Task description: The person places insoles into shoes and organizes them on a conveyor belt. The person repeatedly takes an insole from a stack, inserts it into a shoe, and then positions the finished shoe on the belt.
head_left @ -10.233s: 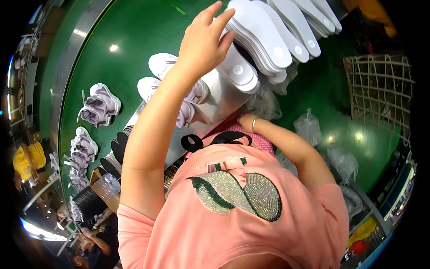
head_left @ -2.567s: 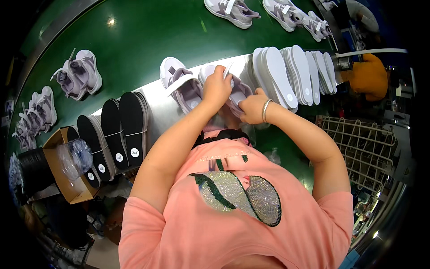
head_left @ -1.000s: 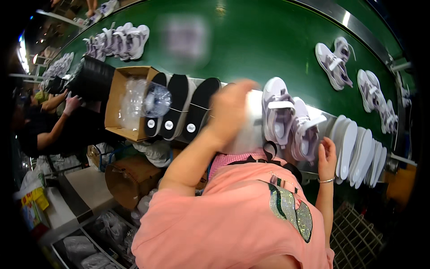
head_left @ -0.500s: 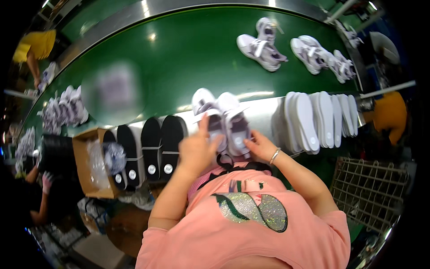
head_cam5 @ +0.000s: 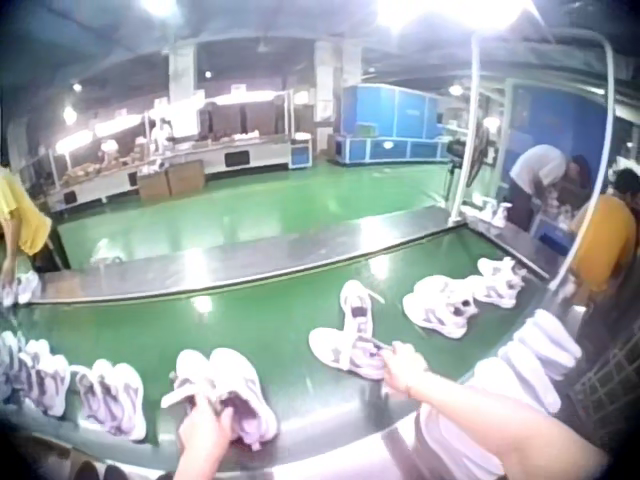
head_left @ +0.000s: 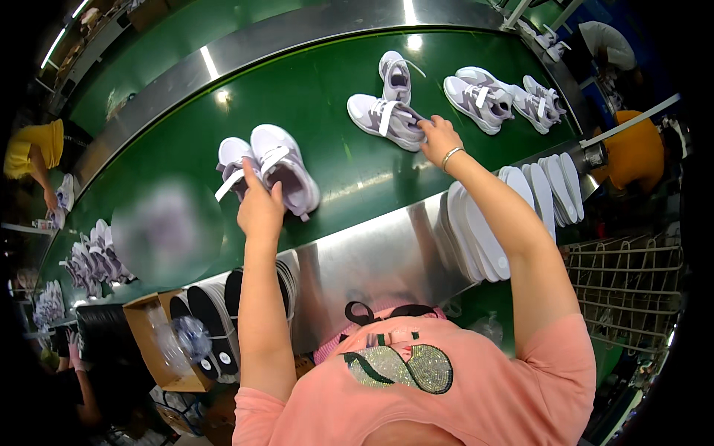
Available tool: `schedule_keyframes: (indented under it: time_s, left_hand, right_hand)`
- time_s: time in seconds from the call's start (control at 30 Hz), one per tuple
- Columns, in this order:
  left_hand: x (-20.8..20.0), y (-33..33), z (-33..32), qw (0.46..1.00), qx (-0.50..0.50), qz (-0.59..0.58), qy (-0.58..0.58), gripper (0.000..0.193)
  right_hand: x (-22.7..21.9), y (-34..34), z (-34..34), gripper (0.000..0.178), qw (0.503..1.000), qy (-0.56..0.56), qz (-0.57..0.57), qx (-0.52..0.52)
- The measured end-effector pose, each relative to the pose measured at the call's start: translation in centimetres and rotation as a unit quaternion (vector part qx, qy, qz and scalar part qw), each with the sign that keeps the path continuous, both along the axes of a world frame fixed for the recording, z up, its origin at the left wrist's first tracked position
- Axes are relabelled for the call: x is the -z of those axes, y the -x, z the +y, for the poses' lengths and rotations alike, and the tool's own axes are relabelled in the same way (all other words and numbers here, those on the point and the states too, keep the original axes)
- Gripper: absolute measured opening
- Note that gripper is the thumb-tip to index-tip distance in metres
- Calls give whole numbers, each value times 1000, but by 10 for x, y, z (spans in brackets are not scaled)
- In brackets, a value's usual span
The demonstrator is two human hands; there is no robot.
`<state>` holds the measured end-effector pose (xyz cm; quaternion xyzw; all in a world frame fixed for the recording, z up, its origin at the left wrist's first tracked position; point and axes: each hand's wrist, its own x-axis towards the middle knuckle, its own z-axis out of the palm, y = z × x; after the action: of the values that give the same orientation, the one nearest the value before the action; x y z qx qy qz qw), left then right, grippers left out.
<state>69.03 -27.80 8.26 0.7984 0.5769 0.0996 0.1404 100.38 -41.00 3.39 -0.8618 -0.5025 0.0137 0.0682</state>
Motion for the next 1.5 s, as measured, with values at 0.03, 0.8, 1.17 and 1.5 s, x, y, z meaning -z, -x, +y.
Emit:
schedule_keyframes:
  time_s: [0.03,0.8,1.17,1.5]
  left_hand:
    - [8,1,5,995,20,-68,-67,59]
    - [116,-14,-122,943,277,-184,-32,19]
    - [76,-43,-120,914,206,-304,169,69]
    - [40,-52,-159,956,212,-151,137,73]
  right_hand:
    - [9,-5,8,39,999,-13,-29,15]
    - [38,-4,136,41,978,124,154,63]
    - [-52,131,-53,33,942,221,186,-172]
    - [-44,140,-167,32,973,108,122,-165]
